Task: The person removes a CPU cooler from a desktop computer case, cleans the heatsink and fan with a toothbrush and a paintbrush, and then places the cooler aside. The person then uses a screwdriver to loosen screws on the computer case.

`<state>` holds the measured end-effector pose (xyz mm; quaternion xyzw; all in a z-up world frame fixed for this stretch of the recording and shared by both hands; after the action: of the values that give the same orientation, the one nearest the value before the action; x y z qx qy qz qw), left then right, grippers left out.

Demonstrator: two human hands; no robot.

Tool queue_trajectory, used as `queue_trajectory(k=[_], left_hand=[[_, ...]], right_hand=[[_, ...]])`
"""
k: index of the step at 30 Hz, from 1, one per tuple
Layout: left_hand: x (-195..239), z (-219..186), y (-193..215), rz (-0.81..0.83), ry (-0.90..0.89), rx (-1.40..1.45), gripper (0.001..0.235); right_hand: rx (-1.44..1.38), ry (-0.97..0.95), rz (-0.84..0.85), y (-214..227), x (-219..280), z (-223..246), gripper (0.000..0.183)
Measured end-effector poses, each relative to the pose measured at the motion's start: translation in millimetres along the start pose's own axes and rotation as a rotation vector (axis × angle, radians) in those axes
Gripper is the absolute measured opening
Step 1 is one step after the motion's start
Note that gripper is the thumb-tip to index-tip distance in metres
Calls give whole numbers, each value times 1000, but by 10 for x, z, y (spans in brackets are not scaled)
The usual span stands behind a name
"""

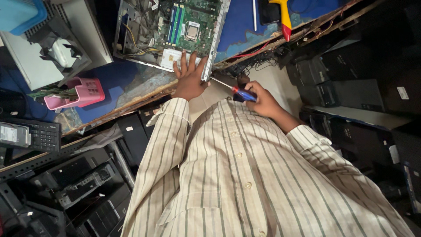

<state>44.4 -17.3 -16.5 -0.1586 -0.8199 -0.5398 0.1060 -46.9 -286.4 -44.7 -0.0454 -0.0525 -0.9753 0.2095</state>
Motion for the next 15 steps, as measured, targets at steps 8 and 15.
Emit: queue_trajectory(k=[8,15], left_hand=[[2,-2,3,7,5,-14,95],[8,-21,21,6,8,-28,95]], right_hand=[[129,78,-25,116,-149,-170,41],[-358,-444,142,57,-110,-597,37]])
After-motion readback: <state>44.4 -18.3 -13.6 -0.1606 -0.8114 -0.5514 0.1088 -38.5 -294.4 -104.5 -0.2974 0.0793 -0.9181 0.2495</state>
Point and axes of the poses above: each hand's wrist, its own x-axis away from the middle knuckle, its own y-axis out of the back of the hand, z = x × y, the point moved 5 cm from there along -x, towards the middle knuckle, and after that the axes turned 14 degrees about y, right-handed, at the moved point
